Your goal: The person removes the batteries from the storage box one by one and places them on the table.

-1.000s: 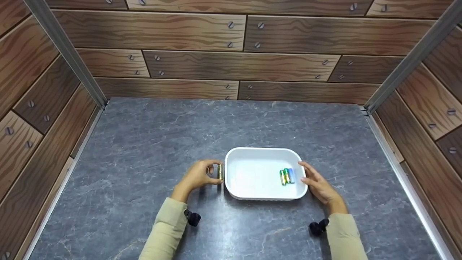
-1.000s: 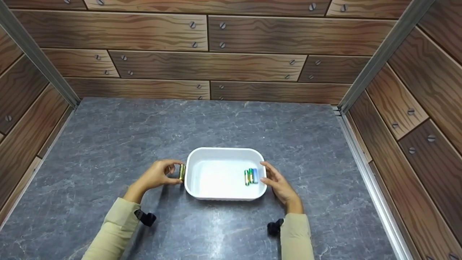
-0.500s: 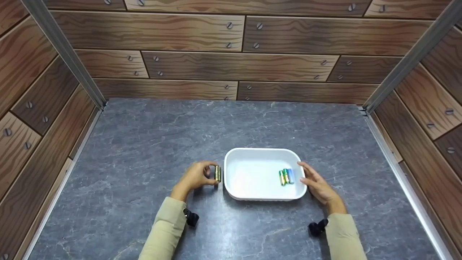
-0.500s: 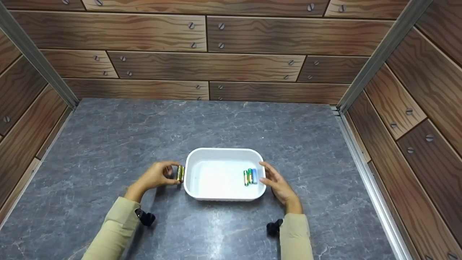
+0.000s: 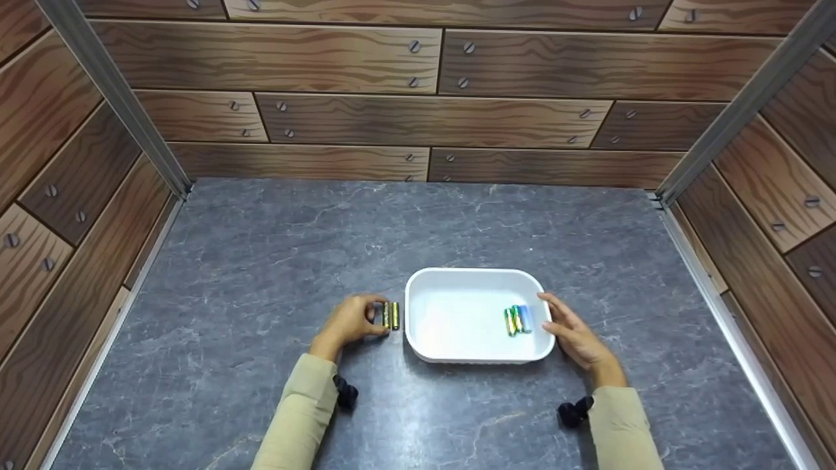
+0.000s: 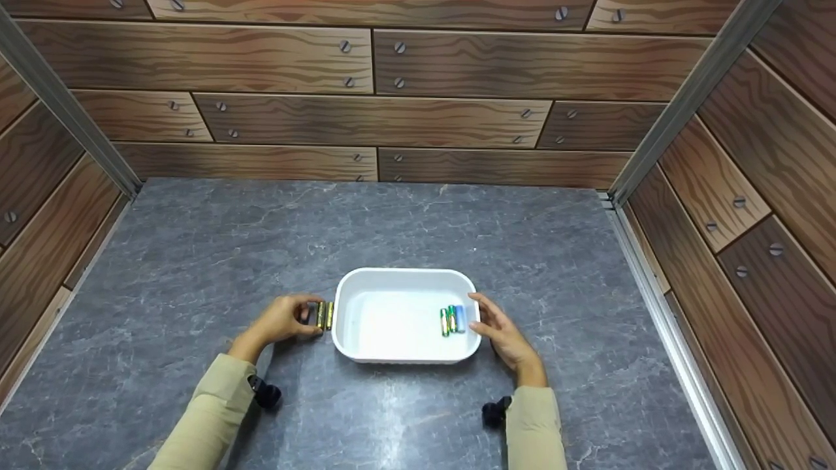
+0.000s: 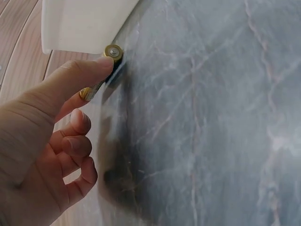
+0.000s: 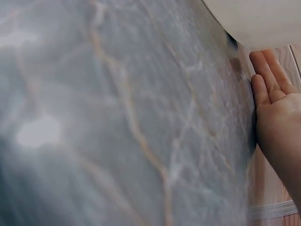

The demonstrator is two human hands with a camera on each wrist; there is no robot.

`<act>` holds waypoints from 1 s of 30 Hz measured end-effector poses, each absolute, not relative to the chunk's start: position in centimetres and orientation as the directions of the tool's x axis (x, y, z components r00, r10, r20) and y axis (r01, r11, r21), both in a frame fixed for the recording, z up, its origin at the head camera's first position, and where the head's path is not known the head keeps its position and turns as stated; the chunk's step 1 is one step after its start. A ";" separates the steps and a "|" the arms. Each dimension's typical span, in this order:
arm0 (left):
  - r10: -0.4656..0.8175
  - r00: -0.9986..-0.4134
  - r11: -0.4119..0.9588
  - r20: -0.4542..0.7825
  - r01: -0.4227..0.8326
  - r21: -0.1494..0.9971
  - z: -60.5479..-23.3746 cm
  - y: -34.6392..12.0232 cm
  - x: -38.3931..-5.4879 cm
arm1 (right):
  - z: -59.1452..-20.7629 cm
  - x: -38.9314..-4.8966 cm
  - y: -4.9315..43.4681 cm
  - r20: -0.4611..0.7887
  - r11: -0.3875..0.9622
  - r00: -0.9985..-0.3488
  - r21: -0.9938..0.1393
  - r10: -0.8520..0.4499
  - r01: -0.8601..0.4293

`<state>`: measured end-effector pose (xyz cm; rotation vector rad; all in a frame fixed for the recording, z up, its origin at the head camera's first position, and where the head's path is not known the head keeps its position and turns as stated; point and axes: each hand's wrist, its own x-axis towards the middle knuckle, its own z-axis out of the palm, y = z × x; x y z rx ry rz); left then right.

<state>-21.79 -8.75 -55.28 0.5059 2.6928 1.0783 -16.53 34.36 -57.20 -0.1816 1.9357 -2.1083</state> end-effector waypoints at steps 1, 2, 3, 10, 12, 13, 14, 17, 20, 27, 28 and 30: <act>0.378 -0.924 0.683 -0.058 0.237 0.691 -55.4 -8.7 -21.8 | -57.2 -16.5 34.3 -0.092 -0.068 -0.954 -0.991 -0.284 0.116; 0.374 -0.925 0.691 -0.064 0.232 0.685 -55.4 -8.7 -21.8 | -57.2 -16.5 34.3 -0.091 -0.068 -0.954 -0.991 -0.286 0.115; 0.369 -0.927 0.697 -0.071 0.226 0.680 -55.5 -8.7 -21.8 | -57.2 -16.5 34.3 -0.090 -0.068 -0.953 -0.991 -0.290 0.114; 0.350 -0.931 0.716 -0.099 0.198 0.670 -55.6 -8.6 -21.9 | -57.2 -16.5 34.3 -0.105 -0.060 -0.952 -0.990 -0.288 0.127; 0.350 -0.931 0.715 -0.100 0.197 0.670 -55.6 -8.6 -21.9 | -57.1 -16.5 34.3 -0.119 -0.049 -0.953 -0.989 -0.279 0.138; 0.351 -0.931 0.715 -0.100 0.198 0.670 -55.6 -8.6 -21.9 | -57.1 -16.5 34.4 -0.125 -0.043 -0.953 -0.989 -0.275 0.142; 0.352 -0.930 0.713 -0.102 0.196 0.673 -55.6 -8.6 -21.9 | -57.1 -16.5 34.4 -0.131 -0.038 -0.953 -0.988 -0.272 0.146; 0.352 -0.930 0.711 -0.110 0.189 0.677 -55.5 -8.6 -21.9 | -57.0 -16.6 34.4 -0.136 -0.032 -0.952 -0.988 -0.274 0.151; 0.353 -0.929 0.708 -0.114 0.186 0.682 -55.4 -8.6 -21.9 | -57.1 -16.6 34.4 -0.130 -0.038 -0.952 -0.989 -0.277 0.146; 0.352 -0.928 0.708 -0.121 0.180 0.683 -54.7 -8.5 -21.9 | -57.1 -16.6 34.4 -0.121 -0.051 -0.953 -0.989 -0.279 0.141; 0.350 -0.929 0.710 -0.121 0.178 0.682 -54.5 -8.5 -21.9 | -57.1 -16.6 34.4 -0.120 -0.051 -0.953 -0.989 -0.278 0.140; 0.347 -0.930 0.709 -0.120 0.176 0.683 -54.1 -8.5 -21.9 | -57.1 -16.6 34.4 -0.120 -0.046 -0.952 -0.989 -0.281 0.139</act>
